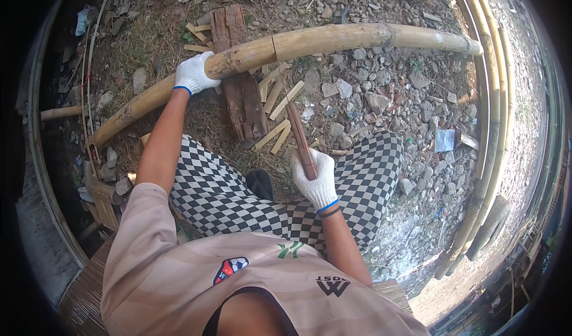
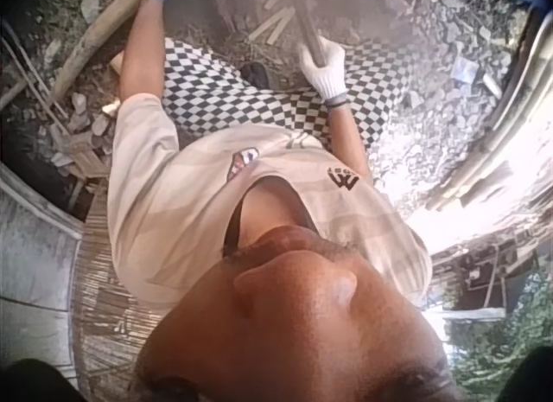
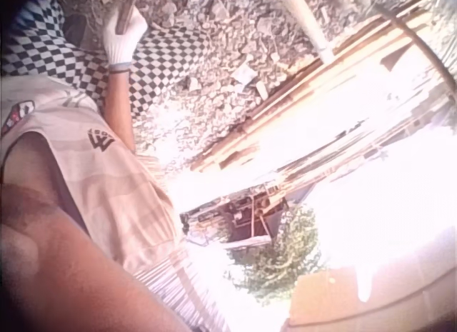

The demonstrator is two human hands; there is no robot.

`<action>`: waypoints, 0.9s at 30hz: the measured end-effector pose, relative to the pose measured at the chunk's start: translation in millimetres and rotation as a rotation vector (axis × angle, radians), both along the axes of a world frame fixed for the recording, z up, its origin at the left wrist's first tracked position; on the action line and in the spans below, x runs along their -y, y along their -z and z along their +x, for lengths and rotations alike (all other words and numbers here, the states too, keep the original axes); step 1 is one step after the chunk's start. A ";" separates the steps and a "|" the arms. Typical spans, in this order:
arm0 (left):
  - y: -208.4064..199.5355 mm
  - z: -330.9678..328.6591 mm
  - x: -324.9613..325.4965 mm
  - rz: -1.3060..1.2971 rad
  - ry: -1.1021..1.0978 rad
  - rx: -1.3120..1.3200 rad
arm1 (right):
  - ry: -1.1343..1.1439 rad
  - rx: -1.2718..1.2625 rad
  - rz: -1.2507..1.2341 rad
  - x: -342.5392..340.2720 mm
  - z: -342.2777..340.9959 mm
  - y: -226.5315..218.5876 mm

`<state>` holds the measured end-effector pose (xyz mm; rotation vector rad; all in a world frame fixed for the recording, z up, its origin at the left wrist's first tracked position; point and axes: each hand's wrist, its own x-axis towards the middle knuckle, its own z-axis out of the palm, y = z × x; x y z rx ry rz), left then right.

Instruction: The person measures a piece of bamboo with a measuring tape, marks it with a pencil, and then cuts it using a hand saw.

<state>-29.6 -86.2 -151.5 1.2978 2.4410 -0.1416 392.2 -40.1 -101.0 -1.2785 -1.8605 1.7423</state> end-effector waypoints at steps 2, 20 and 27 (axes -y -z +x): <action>3.6 3.5 -0.9 0.046 -0.001 -0.102 | -0.137 0.152 0.282 -26.1 -43.2 30.4; 16.7 6.1 -2.9 0.212 0.059 -0.071 | 0.033 0.082 0.166 -46.4 -96.1 31.1; 2.6 -50.1 69.0 -0.015 0.078 -0.114 | 0.066 0.012 0.151 -44.1 -91.2 38.6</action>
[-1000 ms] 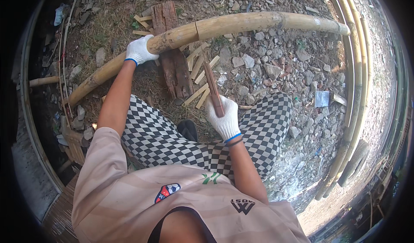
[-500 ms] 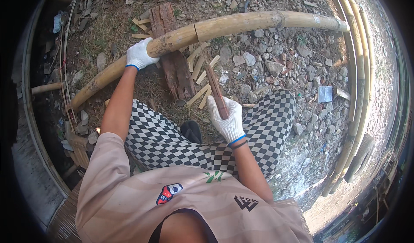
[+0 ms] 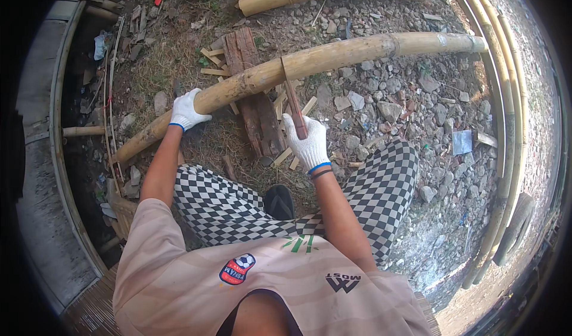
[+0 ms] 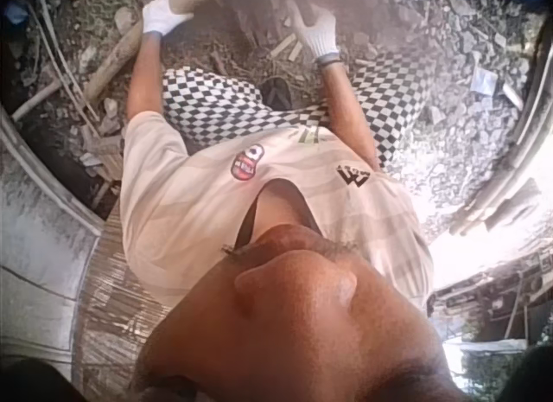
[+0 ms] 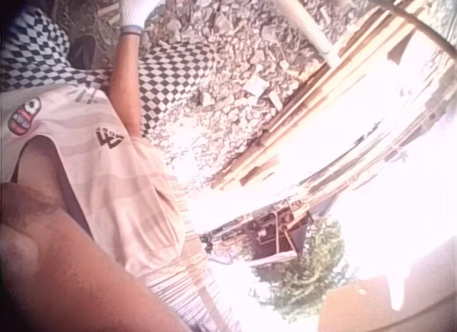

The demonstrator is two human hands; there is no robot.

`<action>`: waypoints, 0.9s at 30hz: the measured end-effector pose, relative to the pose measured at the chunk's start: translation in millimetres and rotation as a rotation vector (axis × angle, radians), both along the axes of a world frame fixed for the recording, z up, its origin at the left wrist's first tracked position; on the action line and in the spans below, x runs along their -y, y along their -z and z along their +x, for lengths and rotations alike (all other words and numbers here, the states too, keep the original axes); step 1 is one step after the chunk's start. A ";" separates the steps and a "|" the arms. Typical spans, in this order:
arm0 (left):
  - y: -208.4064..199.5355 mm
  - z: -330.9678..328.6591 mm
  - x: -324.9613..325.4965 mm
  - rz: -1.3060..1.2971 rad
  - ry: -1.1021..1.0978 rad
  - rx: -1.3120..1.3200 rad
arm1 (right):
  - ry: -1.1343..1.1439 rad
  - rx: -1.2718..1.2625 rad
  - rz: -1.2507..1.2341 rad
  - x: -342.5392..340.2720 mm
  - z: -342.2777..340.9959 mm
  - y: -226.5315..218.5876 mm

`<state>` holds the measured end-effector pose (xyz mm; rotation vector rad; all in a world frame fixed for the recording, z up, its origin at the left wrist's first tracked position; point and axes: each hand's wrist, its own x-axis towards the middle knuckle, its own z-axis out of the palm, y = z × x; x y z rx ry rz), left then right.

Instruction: The person measures a piece of bamboo with a measuring tape, marks it with a pencil, and then cuts it using a hand saw.

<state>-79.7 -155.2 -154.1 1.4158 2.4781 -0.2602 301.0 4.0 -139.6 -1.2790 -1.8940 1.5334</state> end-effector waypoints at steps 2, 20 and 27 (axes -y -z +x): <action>2.2 -5.8 9.0 0.045 0.006 -0.005 | -0.014 -0.023 -0.015 0.0 0.2 -3.0; 10.0 1.4 22.8 0.225 0.004 -0.040 | 0.042 0.023 -0.070 35.4 55.4 -72.2; 20.8 4.0 0.0 0.244 0.040 -0.013 | 0.048 0.011 0.044 -22.0 -26.1 -2.0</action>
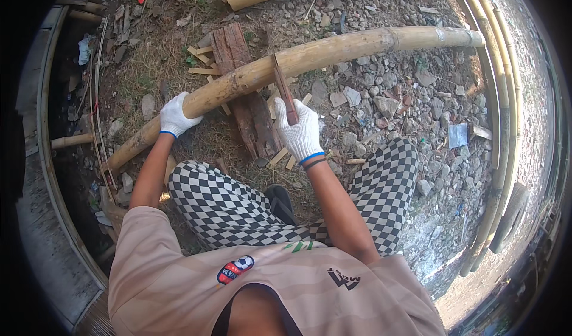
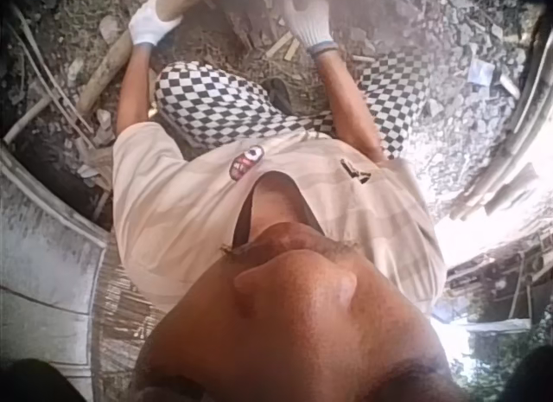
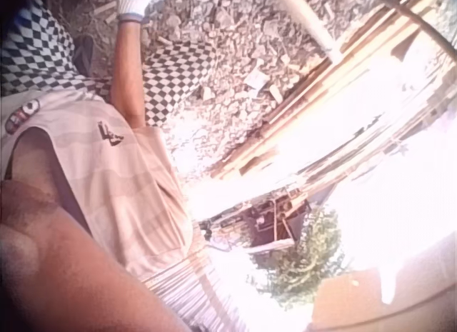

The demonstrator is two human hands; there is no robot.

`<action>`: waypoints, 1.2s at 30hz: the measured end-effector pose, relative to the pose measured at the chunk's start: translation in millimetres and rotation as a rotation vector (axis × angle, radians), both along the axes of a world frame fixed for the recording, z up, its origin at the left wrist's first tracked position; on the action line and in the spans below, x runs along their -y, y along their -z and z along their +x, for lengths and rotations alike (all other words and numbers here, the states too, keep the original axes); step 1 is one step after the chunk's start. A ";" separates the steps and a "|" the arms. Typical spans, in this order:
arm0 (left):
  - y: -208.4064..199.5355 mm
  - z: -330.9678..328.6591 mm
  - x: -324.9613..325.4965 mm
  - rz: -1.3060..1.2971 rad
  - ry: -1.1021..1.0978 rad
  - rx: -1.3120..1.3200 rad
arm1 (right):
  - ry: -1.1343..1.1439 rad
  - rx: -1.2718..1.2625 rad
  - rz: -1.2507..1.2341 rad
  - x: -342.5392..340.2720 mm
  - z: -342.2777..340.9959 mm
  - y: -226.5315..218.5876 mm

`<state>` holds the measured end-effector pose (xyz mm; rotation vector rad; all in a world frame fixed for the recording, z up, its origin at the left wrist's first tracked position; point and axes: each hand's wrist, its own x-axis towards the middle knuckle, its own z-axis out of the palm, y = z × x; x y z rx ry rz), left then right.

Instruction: The person measures a piece of bamboo with a measuring tape, marks it with a pencil, and then cuts it using a hand saw.

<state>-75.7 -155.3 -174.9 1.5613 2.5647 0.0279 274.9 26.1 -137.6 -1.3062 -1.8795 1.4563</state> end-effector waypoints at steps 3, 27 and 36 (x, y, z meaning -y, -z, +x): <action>-4.4 -9.6 23.5 -0.016 -0.035 -0.020 | -0.025 0.019 -0.139 46.7 56.8 -55.0; 6.1 3.8 1.0 0.035 -0.003 -0.036 | 0.000 -0.082 0.087 -8.2 3.3 11.0; -12.5 -3.1 33.9 0.038 -0.040 -0.080 | 0.007 -0.042 -0.106 55.7 67.0 -45.2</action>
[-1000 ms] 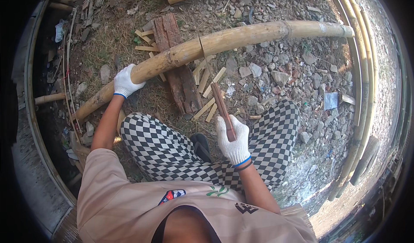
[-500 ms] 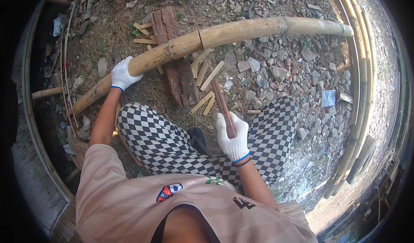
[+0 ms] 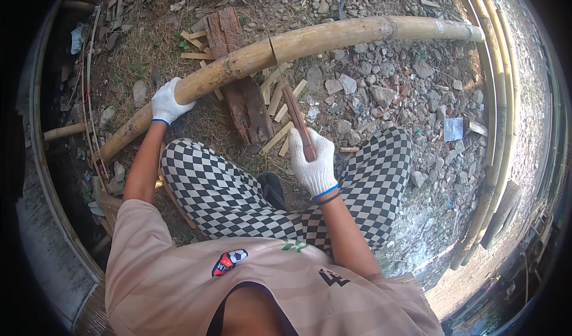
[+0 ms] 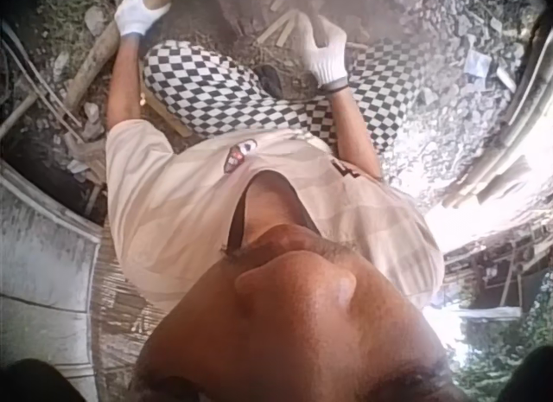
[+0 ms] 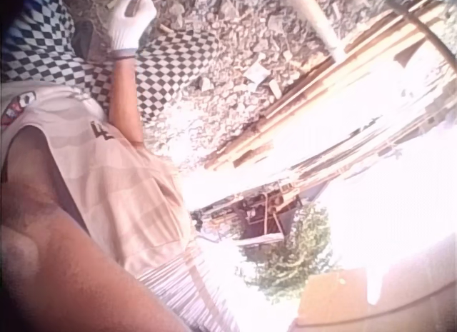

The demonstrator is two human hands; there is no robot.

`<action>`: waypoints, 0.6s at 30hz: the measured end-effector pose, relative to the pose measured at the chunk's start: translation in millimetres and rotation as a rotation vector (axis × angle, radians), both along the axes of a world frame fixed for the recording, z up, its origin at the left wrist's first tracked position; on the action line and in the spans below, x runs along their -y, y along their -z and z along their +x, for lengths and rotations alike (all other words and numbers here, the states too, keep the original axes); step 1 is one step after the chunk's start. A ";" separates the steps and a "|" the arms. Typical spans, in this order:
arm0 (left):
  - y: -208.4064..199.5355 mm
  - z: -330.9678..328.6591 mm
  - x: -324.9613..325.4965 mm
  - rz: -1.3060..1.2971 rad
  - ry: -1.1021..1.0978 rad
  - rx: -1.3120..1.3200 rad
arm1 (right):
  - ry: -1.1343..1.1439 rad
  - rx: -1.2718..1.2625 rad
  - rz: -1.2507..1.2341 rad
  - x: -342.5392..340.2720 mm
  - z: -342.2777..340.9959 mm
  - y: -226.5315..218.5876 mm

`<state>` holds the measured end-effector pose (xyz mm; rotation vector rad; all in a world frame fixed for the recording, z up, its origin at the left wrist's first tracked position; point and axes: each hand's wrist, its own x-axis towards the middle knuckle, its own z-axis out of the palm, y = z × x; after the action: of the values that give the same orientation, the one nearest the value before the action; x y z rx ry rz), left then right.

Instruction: The person measures a piece of bamboo with a measuring tape, marks it with a pencil, and then cuts it using a hand saw.

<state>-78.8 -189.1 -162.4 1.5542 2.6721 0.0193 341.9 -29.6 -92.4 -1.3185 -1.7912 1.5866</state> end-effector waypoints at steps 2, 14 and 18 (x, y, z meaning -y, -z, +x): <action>7.9 4.6 -20.3 -0.013 0.027 0.028 | -0.018 0.005 0.031 -47.4 -46.0 42.9; 2.6 3.3 -9.4 0.016 -0.003 -0.017 | -0.086 0.028 0.068 1.0 17.2 0.2; 15.9 14.1 -38.7 0.021 0.044 0.026 | 0.027 -0.046 0.078 -63.5 -55.0 53.0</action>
<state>-64.7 -150.4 -178.3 1.6072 2.6256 0.0661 286.9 33.9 -145.3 -1.2556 -1.7822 1.5047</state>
